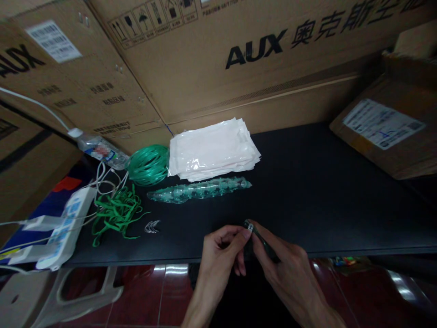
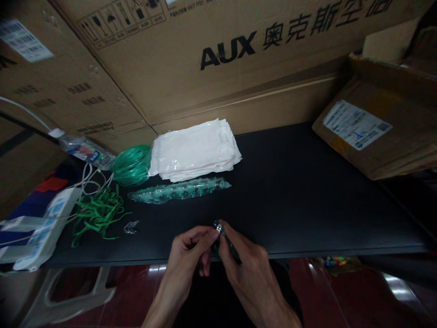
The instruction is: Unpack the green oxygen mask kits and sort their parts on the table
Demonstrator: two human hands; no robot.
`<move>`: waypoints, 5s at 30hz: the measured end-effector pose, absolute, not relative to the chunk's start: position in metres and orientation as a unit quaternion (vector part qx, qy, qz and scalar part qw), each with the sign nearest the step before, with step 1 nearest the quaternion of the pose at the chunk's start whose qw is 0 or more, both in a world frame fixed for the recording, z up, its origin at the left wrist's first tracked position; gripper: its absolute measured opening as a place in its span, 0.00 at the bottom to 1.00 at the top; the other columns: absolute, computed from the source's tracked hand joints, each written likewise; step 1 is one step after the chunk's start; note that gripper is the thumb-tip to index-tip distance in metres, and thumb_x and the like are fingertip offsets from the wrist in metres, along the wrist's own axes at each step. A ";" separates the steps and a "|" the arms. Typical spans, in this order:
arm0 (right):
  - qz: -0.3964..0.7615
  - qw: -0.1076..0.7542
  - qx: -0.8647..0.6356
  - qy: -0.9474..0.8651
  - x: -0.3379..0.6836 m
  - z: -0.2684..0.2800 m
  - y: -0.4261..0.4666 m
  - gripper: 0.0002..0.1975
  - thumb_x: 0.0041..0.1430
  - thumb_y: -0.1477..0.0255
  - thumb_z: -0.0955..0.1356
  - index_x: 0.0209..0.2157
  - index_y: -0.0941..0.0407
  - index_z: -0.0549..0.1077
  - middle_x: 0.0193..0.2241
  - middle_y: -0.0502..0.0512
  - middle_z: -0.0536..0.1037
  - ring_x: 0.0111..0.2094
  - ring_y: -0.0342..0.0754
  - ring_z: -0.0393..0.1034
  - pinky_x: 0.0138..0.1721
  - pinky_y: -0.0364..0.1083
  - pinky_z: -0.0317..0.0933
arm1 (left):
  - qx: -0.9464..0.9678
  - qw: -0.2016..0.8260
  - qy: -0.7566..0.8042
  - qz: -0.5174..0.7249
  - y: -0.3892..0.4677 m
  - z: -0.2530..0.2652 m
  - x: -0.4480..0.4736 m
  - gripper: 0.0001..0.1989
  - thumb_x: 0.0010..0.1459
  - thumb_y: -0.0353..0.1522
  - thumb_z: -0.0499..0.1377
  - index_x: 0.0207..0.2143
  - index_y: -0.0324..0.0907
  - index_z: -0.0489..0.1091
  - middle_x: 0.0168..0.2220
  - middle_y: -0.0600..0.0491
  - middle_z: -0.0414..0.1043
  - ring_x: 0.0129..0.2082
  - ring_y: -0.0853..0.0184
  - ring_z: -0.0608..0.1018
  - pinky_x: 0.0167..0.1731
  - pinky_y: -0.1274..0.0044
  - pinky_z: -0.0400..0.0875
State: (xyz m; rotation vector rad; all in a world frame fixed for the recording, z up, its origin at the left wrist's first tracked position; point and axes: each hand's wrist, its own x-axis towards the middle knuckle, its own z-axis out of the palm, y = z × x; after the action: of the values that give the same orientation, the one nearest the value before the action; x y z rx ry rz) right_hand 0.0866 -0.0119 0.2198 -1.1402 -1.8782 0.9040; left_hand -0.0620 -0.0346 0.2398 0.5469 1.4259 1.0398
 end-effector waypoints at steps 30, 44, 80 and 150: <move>0.460 0.309 -0.474 -0.685 0.085 0.241 0.001 0.15 0.69 0.68 0.64 0.50 0.55 0.79 0.46 0.56 0.85 0.46 0.49 0.80 0.47 0.42 0.71 | 0.286 0.600 0.620 0.416 -0.032 0.239 -0.079 0.24 0.53 0.51 0.68 0.34 0.36 0.80 0.13 0.62 0.61 0.11 0.78 0.62 0.12 0.86 0.52; 0.515 0.254 -0.484 -0.660 0.088 0.227 -0.004 0.19 0.71 0.57 0.62 0.51 0.52 0.78 0.45 0.58 0.83 0.48 0.56 0.78 0.49 0.50 0.69 | 0.585 0.332 0.613 0.415 -0.038 0.238 -0.099 0.12 0.62 0.32 0.67 0.49 0.50 0.78 0.47 0.53 0.76 0.46 0.66 0.78 0.46 0.77 0.72; 0.557 0.188 -0.419 -0.692 0.093 0.251 0.000 0.10 0.70 0.65 0.65 0.44 0.51 0.78 0.36 0.49 0.81 0.37 0.47 0.76 0.42 0.43 0.66 | 0.662 0.345 0.524 0.411 -0.043 0.239 -0.109 0.21 0.57 0.22 0.67 0.51 0.47 0.79 0.50 0.50 0.82 0.48 0.61 0.83 0.49 0.72 0.78; 0.273 0.248 -0.331 -0.869 0.055 0.203 -0.006 0.24 0.77 0.63 0.54 0.49 0.57 0.77 0.40 0.61 0.82 0.41 0.51 0.81 0.46 0.49 0.76 | 0.689 0.204 0.608 0.338 -0.069 0.210 -0.166 0.21 0.63 0.26 0.64 0.58 0.48 0.74 0.52 0.48 0.79 0.55 0.59 0.76 0.55 0.65 0.75</move>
State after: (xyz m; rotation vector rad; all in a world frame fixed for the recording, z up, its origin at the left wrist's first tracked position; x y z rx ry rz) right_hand 0.0552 -0.0056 0.2032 -0.9019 -2.3678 0.7445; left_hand -0.1660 -0.0692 0.2097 1.9215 1.6960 0.9435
